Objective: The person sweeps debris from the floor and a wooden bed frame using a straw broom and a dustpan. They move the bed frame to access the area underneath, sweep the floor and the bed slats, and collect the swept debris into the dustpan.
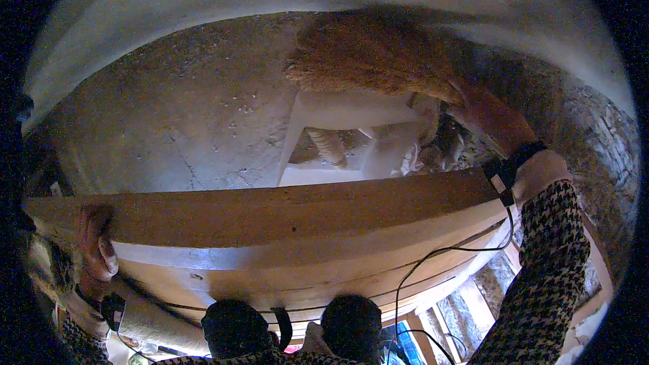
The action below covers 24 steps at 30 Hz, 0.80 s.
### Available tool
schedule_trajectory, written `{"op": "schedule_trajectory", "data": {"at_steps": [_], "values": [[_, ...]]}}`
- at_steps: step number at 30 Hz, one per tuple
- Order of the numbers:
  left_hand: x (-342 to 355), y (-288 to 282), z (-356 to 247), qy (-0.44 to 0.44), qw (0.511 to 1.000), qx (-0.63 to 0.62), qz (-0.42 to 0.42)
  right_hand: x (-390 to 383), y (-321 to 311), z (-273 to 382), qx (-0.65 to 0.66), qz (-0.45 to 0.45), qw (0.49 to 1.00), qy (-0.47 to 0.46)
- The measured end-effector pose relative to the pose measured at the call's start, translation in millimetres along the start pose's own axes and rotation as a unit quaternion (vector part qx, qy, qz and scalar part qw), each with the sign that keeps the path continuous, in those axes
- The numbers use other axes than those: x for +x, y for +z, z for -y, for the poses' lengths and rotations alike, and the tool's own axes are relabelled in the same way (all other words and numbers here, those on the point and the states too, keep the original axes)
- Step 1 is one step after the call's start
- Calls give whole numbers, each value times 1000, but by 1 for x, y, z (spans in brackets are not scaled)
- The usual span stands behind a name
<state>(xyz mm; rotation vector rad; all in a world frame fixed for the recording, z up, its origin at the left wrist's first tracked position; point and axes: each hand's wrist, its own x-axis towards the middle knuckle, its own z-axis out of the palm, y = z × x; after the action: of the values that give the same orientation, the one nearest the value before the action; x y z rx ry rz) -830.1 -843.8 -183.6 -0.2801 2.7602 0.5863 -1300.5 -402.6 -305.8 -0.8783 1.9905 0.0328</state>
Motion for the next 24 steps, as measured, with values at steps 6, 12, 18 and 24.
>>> {"op": "schedule_trajectory", "data": {"at_steps": [6,12,18,24], "values": [[-1,-1,1,-6,1000,16,-8,-16,-18,14,-143,74,986,-51],[-6,0,3,-17,1000,0,6,-24,-4,11,-173,249,953,7],[-13,7,4,-14,1000,18,-16,-8,15,17,-163,357,919,-18],[-18,12,10,-2,999,17,-31,-3,17,17,-191,336,922,-15]]}}
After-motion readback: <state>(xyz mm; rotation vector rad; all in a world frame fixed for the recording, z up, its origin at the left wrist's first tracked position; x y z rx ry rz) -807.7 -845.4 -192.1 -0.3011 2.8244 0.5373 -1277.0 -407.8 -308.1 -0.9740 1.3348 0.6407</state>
